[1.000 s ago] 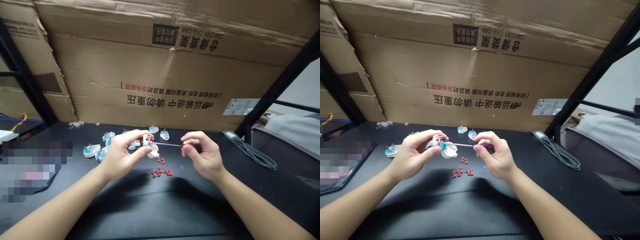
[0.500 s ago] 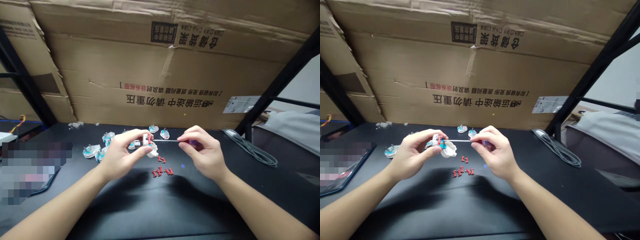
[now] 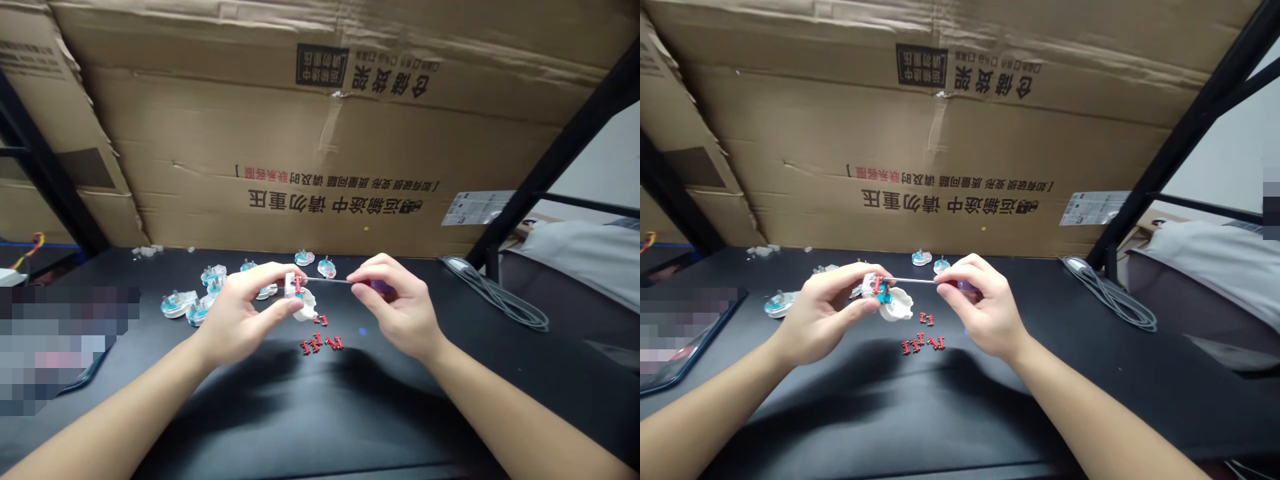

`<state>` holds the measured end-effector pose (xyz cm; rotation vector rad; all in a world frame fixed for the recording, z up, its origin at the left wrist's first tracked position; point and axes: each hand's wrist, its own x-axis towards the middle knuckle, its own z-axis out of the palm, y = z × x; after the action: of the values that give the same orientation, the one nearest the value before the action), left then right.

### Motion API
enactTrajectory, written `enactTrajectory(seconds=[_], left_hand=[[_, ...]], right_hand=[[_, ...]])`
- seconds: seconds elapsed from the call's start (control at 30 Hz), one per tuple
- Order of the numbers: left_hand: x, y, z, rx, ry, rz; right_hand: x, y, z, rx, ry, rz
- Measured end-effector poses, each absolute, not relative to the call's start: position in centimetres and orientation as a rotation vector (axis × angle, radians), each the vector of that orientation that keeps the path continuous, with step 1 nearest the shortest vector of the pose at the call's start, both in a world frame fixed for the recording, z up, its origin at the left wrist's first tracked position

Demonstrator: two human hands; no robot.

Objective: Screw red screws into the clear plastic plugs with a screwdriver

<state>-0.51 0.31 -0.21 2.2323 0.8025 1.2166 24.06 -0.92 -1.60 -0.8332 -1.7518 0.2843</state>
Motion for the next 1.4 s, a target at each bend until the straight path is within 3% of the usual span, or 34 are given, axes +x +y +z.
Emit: enactTrajectory(seconds=[0.13, 0.37, 0.43, 0.57, 0.63, 0.9, 1.17, 1.4], left_hand=[[-1.0, 0.8, 0.0, 2.441, 0.815, 1.160], [-2.0, 1.6, 0.5, 2.853, 0.614, 0.804], [-1.5, 1.3, 0.5, 2.684, 0.743, 0.809], [-0.3, 0.7, 0.3, 2.137, 0.810, 0.803], [0.0, 0.7, 0.3, 1.996, 0.769, 0.790], [-0.8, 0.9, 0.6, 2.337, 0.880, 0.971], [-1.1, 0.8, 0.5, 2.478, 0.841, 1.085], [-0.9, 0.7, 0.6, 2.452, 0.841, 1.098]], right_hand=[[24.4, -0.7, -1.2, -0.931, -1.815, 0.358], [24.7, -0.2, -0.9, -1.198, -1.899, 0.862], [24.6, -0.3, -1.0, -1.179, -1.852, 0.719], [24.9, -0.5, -0.8, -0.949, -1.868, 0.008], [25.3, -0.5, -0.7, -0.830, -1.898, -0.184], [25.5, -0.3, -1.2, -0.876, -1.655, 0.660], [25.7, -0.5, -1.0, -0.733, -1.701, 0.468], [25.8, -0.5, -1.2, -0.804, -1.728, 0.492]])
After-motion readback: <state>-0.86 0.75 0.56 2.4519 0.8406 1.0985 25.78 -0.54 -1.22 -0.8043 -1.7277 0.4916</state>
